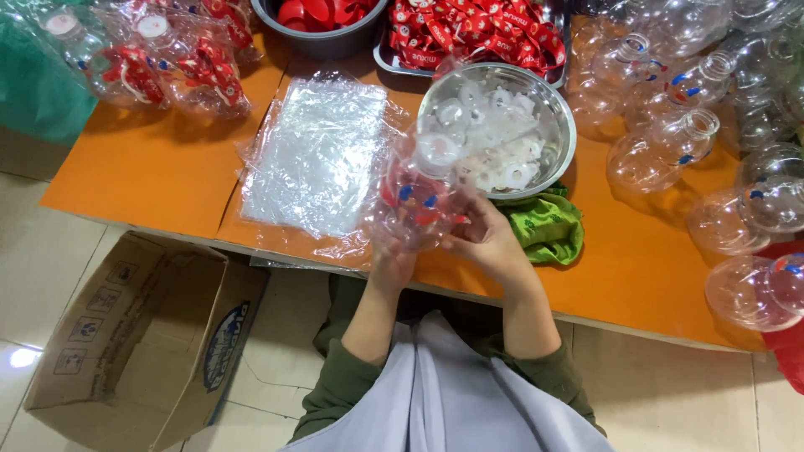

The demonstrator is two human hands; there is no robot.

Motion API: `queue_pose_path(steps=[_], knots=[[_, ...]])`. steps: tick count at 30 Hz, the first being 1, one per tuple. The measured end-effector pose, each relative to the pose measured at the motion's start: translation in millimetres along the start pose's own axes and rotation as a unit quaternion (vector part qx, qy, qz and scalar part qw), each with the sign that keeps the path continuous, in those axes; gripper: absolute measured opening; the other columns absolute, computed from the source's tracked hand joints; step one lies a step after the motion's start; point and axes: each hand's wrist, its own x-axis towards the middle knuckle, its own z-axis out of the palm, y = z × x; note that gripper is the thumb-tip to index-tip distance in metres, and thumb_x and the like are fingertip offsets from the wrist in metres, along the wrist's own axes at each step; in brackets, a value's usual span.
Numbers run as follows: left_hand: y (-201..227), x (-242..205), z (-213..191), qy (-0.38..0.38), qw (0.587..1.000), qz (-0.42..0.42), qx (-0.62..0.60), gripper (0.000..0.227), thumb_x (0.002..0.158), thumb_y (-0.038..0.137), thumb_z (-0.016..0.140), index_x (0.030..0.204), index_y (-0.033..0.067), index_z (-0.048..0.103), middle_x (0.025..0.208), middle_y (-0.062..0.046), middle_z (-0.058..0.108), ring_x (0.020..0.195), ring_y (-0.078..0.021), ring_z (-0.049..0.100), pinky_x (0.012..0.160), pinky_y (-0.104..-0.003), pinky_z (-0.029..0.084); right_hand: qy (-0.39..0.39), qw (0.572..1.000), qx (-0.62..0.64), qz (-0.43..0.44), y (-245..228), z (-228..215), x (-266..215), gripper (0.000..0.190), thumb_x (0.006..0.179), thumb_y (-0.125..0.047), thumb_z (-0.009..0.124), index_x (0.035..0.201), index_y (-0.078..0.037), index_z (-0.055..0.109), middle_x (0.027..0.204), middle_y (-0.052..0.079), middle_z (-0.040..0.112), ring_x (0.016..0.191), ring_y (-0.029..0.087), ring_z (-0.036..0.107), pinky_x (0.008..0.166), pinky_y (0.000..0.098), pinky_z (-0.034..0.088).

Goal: Assembling plastic bottles by threading lanyards through rings and fitting them onto the bottle necks.

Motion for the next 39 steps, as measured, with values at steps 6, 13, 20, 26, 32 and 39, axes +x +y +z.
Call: queue_pose_path(steps=[6, 13, 20, 26, 32, 39], knots=[[-10.0, -2.4, -17.0, -0.014, 0.999, 0.011, -0.028, 0.095, 0.084, 0.025, 0.082, 0.157, 0.0224, 0.021, 0.156, -0.015, 0.043, 0.137, -0.0408, 0.049, 0.102, -0.064, 0.052, 0.054, 0.995, -0.063, 0.059, 17.7, -4.5, -3.5, 0.067, 0.06, 0.014, 0.093, 0.118, -0.003, 0.064, 0.107, 0.004, 0.06, 0.1, 0.018, 0.065, 0.084, 0.0344, 0.064], [-7.8, -2.6, 2.4, -0.062, 0.993, 0.054, 0.087, 0.106, 0.086, 0.028, 0.083, 0.162, 0.0306, 0.009, 0.165, -0.015, 0.029, 0.147, -0.0416, 0.036, 0.113, -0.067, 0.04, 0.088, 0.99, -0.104, 0.043, 39.5, -6.7, -2.9, 0.062, 0.054, 0.011, 0.098, 0.107, 0.001, 0.067, 0.103, 0.007, 0.064, 0.095, 0.017, 0.068, 0.088, 0.0313, 0.064], [-19.1, -12.6, 2.9, -0.065, 0.99, 0.088, 0.094, 0.101, 0.094, 0.013, 0.074, 0.163, 0.0443, 0.007, 0.167, 0.006, 0.03, 0.148, -0.0208, 0.04, 0.107, -0.038, 0.053, 0.095, 0.984, -0.142, 0.043, 38.8, -3.3, -3.0, 0.068, 0.054, 0.006, 0.1, 0.113, -0.002, 0.067, 0.11, 0.007, 0.061, 0.106, 0.016, 0.064, 0.095, 0.0303, 0.061], [-53.7, -21.3, -61.4, 0.02, 0.999, 0.046, -0.016, 0.103, 0.084, 0.018, 0.081, 0.161, 0.0331, 0.013, 0.16, -0.016, 0.038, 0.132, -0.0423, 0.054, 0.092, -0.049, 0.06, 0.098, 0.99, -0.097, -0.006, 28.8, 10.0, -3.2, 0.07, 0.061, 0.008, 0.096, 0.124, 0.003, 0.065, 0.111, 0.01, 0.063, 0.094, 0.013, 0.067, 0.088, 0.0327, 0.065], [-46.8, -16.9, -85.8, 0.045, 0.998, 0.024, -0.033, 0.096, 0.083, 0.04, 0.075, 0.161, 0.0247, 0.021, 0.156, -0.017, 0.045, 0.135, -0.0454, 0.051, 0.107, -0.059, 0.047, 0.048, 0.989, -0.131, -0.042, 25.6, -6.4, -3.7, 0.064, 0.067, 0.013, 0.088, 0.128, 0.005, 0.066, 0.115, 0.015, 0.063, 0.088, 0.015, 0.068, 0.081, 0.0363, 0.065], [-48.4, -16.6, -88.5, 0.062, 0.997, -0.004, -0.045, 0.088, 0.087, 0.054, 0.068, 0.16, 0.027, 0.027, 0.152, -0.01, 0.053, 0.129, -0.0367, 0.059, 0.094, -0.045, 0.06, 0.055, 0.993, -0.089, -0.057, 41.7, -22.0, -1.1, 0.056, 0.076, 0.01, 0.085, 0.128, 0.007, 0.065, 0.116, 0.016, 0.065, 0.094, 0.023, 0.071, 0.084, 0.0383, 0.065]])
